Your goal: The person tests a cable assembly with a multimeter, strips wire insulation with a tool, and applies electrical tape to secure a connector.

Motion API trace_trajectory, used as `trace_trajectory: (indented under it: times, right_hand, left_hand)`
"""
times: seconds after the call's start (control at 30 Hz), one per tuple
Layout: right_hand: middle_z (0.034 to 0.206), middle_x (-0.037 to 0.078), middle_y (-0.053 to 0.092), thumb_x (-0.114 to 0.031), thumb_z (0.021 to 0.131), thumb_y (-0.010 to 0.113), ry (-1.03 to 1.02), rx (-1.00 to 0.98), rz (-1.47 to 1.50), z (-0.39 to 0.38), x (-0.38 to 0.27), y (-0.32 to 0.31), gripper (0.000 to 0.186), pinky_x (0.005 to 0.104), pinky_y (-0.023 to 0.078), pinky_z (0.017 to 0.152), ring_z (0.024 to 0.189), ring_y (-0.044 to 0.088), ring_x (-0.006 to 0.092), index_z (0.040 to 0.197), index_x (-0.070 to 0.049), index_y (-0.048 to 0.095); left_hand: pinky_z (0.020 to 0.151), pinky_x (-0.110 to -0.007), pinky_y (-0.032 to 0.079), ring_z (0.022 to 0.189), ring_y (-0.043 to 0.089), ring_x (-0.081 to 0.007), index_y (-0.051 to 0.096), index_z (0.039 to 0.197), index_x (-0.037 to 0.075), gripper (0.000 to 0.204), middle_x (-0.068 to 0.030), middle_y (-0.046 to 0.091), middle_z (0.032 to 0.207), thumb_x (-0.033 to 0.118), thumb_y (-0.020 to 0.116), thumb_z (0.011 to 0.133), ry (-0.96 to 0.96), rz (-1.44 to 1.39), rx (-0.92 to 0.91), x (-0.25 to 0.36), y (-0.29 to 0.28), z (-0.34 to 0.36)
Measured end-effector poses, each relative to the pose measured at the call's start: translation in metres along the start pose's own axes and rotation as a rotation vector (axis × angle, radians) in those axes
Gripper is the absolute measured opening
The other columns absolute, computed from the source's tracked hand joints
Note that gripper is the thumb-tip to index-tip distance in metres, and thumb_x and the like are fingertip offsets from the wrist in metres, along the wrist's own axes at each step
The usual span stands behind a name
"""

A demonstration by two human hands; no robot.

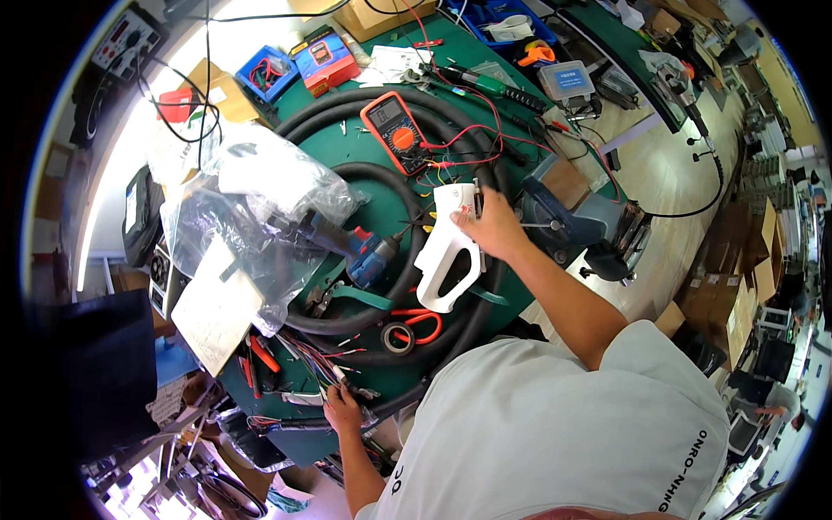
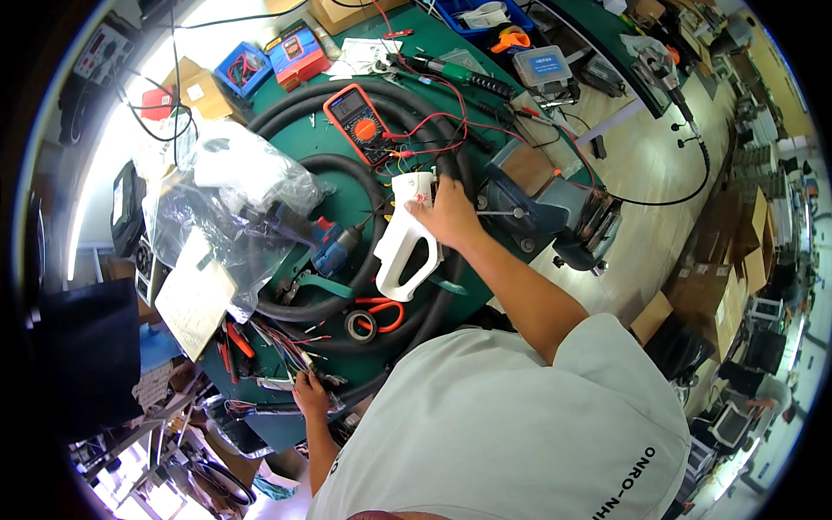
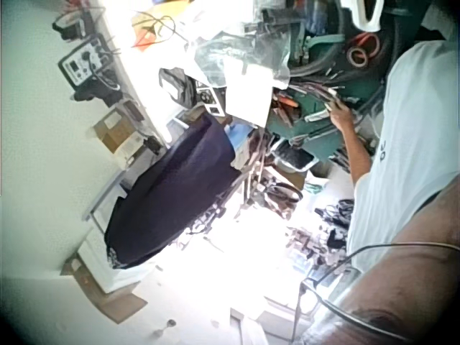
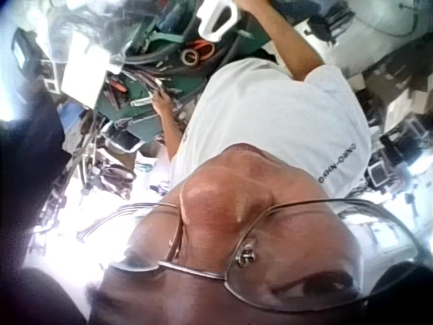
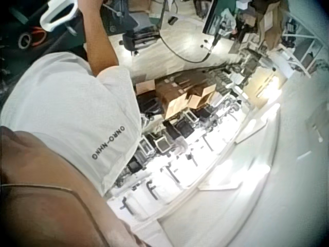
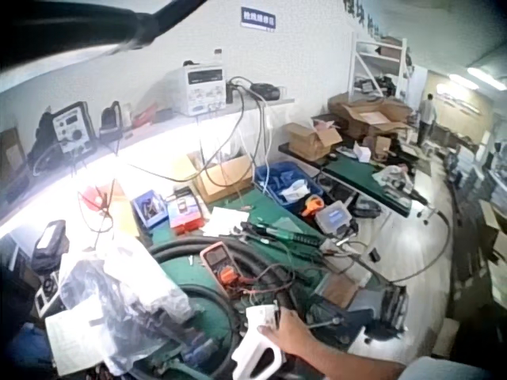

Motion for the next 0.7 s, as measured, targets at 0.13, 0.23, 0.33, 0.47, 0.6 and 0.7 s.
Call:
trace_trajectory:
  times: [0.13, 0.23, 0.33, 0.47, 0.6, 0.7]
  right_hand:
    - [0.124, 0.029, 0.052, -0.043, 0.076, 0.078, 0.091, -0.15, 0.119, -0.01, 0.01, 0.007, 0.08, 0.0441, 0.046, 0.098, 0.115, 0.056, 0.0408, 0.126, 0.01, 0.044]
    - [0.12, 0.027, 0.056, -0.039, 0.076, 0.079, 0.119, -0.184, 0.145, -0.01, 0.009, 0.0, 0.07, 0.0438, 0.047, 0.095, 0.112, 0.057, 0.0389, 0.12, 0.007, 0.05]
    - [0.119, 0.027, 0.056, -0.04, 0.079, 0.076, 0.059, -0.164, 0.044, -0.016, 0.004, -0.004, 0.065, 0.045, 0.048, 0.094, 0.11, 0.058, 0.041, 0.117, 0.006, 0.051]
    - [0.102, 0.025, 0.062, -0.036, 0.086, 0.068, -0.056, -0.205, -0.228, -0.014, -0.011, -0.022, 0.044, 0.0482, 0.048, 0.086, 0.099, 0.061, 0.0412, 0.104, 0.003, 0.059]
    - [0.087, 0.021, 0.067, -0.034, 0.09, 0.062, -0.183, 0.217, -0.249, 0.074, -0.045, -0.108, 0.033, 0.0485, 0.05, 0.074, 0.085, 0.064, 0.0395, 0.094, -0.001, 0.062]
    - [0.095, 0.025, 0.069, -0.026, 0.086, 0.06, -0.074, 0.435, -0.451, 0.18, -0.004, -0.169, 0.029, 0.0483, 0.053, 0.079, 0.093, 0.067, 0.0397, 0.091, 0.0, 0.071]
  left_hand:
    - [0.064, -0.048, 0.045, 0.073, 0.061, -0.0407, 0.059, 0.086, 0.005, 0.017, -0.018, 0.064, 0.077, 0.021, 0.056, 0.093, 0.041, 0.016, 0.033, -0.002, 0.0, -0.003]
    - [0.064, -0.047, 0.045, 0.072, 0.061, -0.0398, 0.059, 0.087, 0.005, 0.017, -0.0172, 0.064, 0.077, 0.02, 0.056, 0.094, 0.034, -0.01, 0.022, -0.005, 0.003, -0.002]
    - [0.065, -0.046, 0.045, 0.073, 0.061, -0.0385, 0.059, 0.089, 0.004, 0.017, -0.0165, 0.064, 0.079, 0.02, 0.055, 0.094, 0.051, 0.005, -0.01, -0.006, 0.003, 0.001]
    - [0.066, -0.045, 0.044, 0.074, 0.06, -0.0383, 0.058, 0.088, 0.003, 0.017, -0.017, 0.063, 0.08, 0.018, 0.054, 0.094, 0.025, -0.008, -0.02, -0.01, 0.005, 0.001]
    - [0.066, -0.045, 0.044, 0.074, 0.06, -0.0385, 0.057, 0.088, 0.002, 0.017, -0.0178, 0.063, 0.079, 0.017, 0.054, 0.093, 0.018, 0.0, -0.033, -0.006, 0.002, -0.004]
    - [0.066, -0.045, 0.044, 0.074, 0.06, -0.0394, 0.057, 0.088, 0.002, 0.016, -0.0183, 0.063, 0.08, 0.017, 0.053, 0.093, 0.064, -0.01, -0.024, 0.001, 0.001, 0.004]
Point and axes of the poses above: each hand's wrist, its own z-axis towards the middle knuckle, its own y-axis out of the palm, x = y × z, the point moved 2 cm from there along z, towards the middle knuckle
